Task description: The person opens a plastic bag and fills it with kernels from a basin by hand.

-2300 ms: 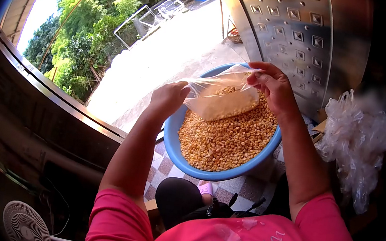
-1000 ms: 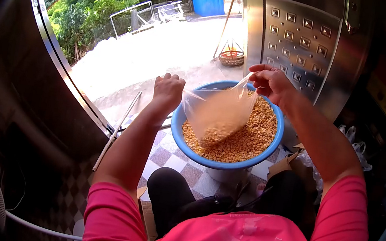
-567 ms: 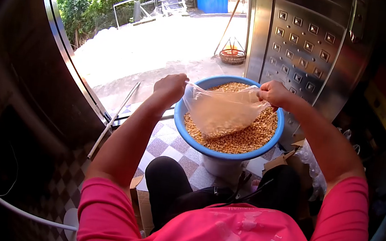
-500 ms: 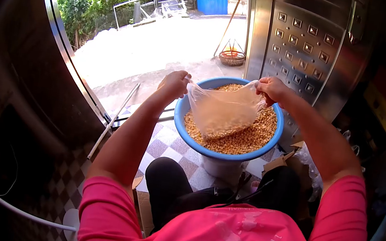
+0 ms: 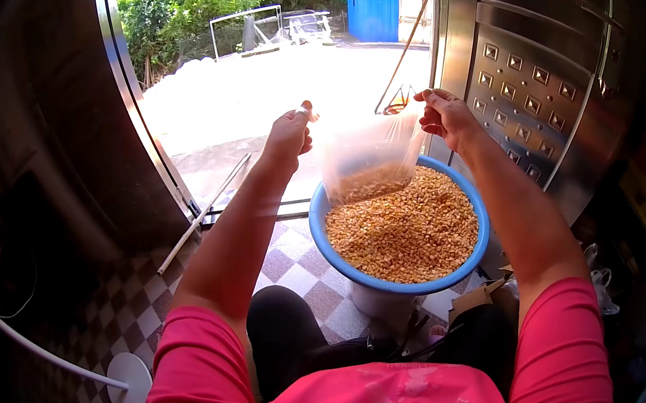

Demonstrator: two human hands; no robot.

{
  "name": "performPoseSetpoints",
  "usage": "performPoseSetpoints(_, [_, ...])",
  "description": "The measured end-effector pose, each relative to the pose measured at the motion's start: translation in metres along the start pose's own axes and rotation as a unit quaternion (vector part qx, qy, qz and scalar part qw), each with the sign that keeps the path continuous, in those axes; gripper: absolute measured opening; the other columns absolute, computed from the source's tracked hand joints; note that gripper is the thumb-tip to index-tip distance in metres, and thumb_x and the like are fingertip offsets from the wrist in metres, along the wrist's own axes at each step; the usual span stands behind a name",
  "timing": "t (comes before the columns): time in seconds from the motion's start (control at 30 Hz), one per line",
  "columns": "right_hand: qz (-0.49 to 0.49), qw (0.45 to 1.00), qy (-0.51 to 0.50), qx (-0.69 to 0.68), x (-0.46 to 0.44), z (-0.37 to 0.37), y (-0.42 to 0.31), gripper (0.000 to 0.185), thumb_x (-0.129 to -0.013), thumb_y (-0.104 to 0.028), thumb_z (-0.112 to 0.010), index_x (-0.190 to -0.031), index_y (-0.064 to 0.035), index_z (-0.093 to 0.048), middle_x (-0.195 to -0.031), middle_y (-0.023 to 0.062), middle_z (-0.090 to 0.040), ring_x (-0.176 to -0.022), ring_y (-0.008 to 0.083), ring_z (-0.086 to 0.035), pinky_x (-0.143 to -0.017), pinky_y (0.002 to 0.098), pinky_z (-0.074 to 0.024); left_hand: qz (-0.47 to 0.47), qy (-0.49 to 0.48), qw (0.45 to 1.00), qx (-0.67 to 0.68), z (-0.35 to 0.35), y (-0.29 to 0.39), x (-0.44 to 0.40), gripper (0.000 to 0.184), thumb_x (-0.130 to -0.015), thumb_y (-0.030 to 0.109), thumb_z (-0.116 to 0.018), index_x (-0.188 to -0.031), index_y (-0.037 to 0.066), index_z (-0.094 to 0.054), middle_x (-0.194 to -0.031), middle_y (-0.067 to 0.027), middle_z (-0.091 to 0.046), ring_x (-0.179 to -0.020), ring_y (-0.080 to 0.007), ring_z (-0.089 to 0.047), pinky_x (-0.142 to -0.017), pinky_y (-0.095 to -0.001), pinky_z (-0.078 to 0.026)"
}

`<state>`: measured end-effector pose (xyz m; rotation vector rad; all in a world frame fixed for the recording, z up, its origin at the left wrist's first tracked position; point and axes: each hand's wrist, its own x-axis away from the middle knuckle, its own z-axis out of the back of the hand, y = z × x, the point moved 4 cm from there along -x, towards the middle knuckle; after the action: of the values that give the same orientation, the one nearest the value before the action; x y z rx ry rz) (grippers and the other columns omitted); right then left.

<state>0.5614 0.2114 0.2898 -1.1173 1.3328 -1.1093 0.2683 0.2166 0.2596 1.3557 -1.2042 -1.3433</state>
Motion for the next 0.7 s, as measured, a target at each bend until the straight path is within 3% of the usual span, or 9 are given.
performPoseSetpoints(0.03, [0.0,1.0,-0.003,0.0,-0.004,-0.002,0.008,0.021,-0.092,-0.028,-0.052,-0.096,-0.0119,-0.064,-0.065,-0.0024,-0.052,-0.064,0.0116,-0.056,-0.066,0.0329,-0.0463,0.005,0.018,0.999,0.039,-0.002,-0.004,0.007,0.032,-0.091,0.039,-0.053,-0.085,0.008,-0.056,-0.056,0.0057,-0.039,-0.047,-0.0048,-0.035,-0.046,-0.0188,-0.034])
performPoseSetpoints(0.1, [-0.019,0.999,-0.006,0.045,-0.01,-0.002,0.034,0.02,-0.092,-0.028,-0.052,-0.094,-0.0123,-0.065,-0.066,-0.0022,-0.053,-0.064,0.0112,-0.056,-0.065,0.0322,-0.0462,-0.004,0.017,0.998,0.056,-0.005,-0.024,0.015,0.033,-0.092,0.038,-0.052,-0.086,0.006,-0.057,-0.057,0.0055,-0.04,-0.048,-0.005,-0.036,-0.047,-0.0195,-0.034])
performPoseSetpoints(0.17, [-0.09,0.992,-0.005,0.086,-0.012,-0.001,0.07,0.021,-0.092,-0.029,-0.052,-0.094,-0.0134,-0.066,-0.063,-0.0019,-0.053,-0.061,0.0111,-0.055,-0.061,0.0309,-0.0465,0.0,0.006,0.999,0.039,-0.004,-0.063,0.017,0.041,-0.088,0.047,-0.054,-0.094,0.007,-0.06,-0.058,0.0039,-0.045,-0.052,-0.0058,-0.043,-0.052,-0.0211,-0.04])
performPoseSetpoints(0.3, [-0.12,0.991,-0.004,0.053,-0.005,0.003,0.116,0.02,-0.092,-0.025,-0.052,-0.093,-0.0103,-0.065,-0.057,-0.0027,-0.049,-0.053,0.0107,-0.051,-0.059,0.0302,-0.0454,-0.044,0.044,0.998,0.031,-0.008,-0.099,0.044,0.045,-0.088,0.048,-0.054,-0.092,0.004,-0.06,-0.053,0.0043,-0.041,-0.045,-0.0044,-0.037,-0.044,-0.0199,-0.03])
performPoseSetpoints(0.4, [-0.115,0.993,-0.015,0.001,0.005,0.01,0.127,0.02,-0.091,-0.023,-0.052,-0.092,-0.0073,-0.064,-0.052,-0.0037,-0.044,-0.049,0.009,-0.046,-0.059,0.0301,-0.0455,-0.074,0.063,0.994,0.044,-0.008,-0.099,0.063,0.044,-0.089,0.045,-0.055,-0.094,0.002,-0.058,-0.056,0.004,-0.042,-0.048,-0.0042,-0.036,-0.046,-0.0195,-0.032])
performPoseSetpoints(0.5, [-0.107,0.994,-0.017,-0.004,0.013,0.015,0.136,0.02,-0.091,-0.022,-0.052,-0.093,-0.0051,-0.063,-0.049,-0.0049,-0.038,-0.045,0.0066,-0.04,-0.054,0.0284,-0.0464,-0.065,0.062,0.992,0.091,-0.015,-0.109,0.074,0.041,-0.09,0.04,-0.054,-0.101,0.0,-0.055,-0.064,-0.0003,-0.052,-0.057,-0.0075,-0.049,-0.054,-0.0211,-0.041])
performPoseSetpoints(0.57, [-0.123,0.991,-0.009,-0.051,0.017,0.018,0.145,0.02,-0.092,-0.021,-0.051,-0.094,-0.0025,-0.06,-0.048,-0.0036,-0.039,-0.041,0.007,-0.036,-0.044,0.0244,-0.0357,-0.083,0.05,0.961,0.257,-0.023,-0.119,0.079,0.04,-0.092,0.036,-0.053,-0.108,0.0,-0.05,-0.076,-0.0066,-0.06,-0.073,-0.0144,-0.059,-0.067,-0.0263,-0.049])
performPoseSetpoints(0.6, [-0.136,0.99,-0.004,-0.03,0.019,0.017,0.146,0.021,-0.093,-0.022,-0.051,-0.095,-0.0036,-0.061,-0.047,-0.0042,-0.037,-0.04,0.0058,-0.036,-0.039,0.0231,-0.0387,-0.075,0.02,0.944,0.319,-0.024,-0.123,0.084,0.038,-0.093,0.033,-0.05,-0.112,0.001,-0.047,-0.088,-0.011,-0.063,-0.085,-0.0202,-0.062,-0.077,-0.0321,-0.051])
performPoseSetpoints(0.7, [-0.129,0.991,0.0,0.016,0.019,0.019,0.156,0.021,-0.093,-0.022,-0.051,-0.094,-0.0035,-0.061,-0.046,-0.0036,-0.038,-0.038,0.0062,-0.035,-0.039,0.0234,-0.0386,0.014,0.043,0.889,0.456,-0.027,-0.134,0.09,0.034,-0.093,0.028,-0.051,-0.113,0.0,-0.047,-0.089,-0.0113,-0.062,-0.072,-0.0185,-0.062,-0.069,-0.0285,-0.052])
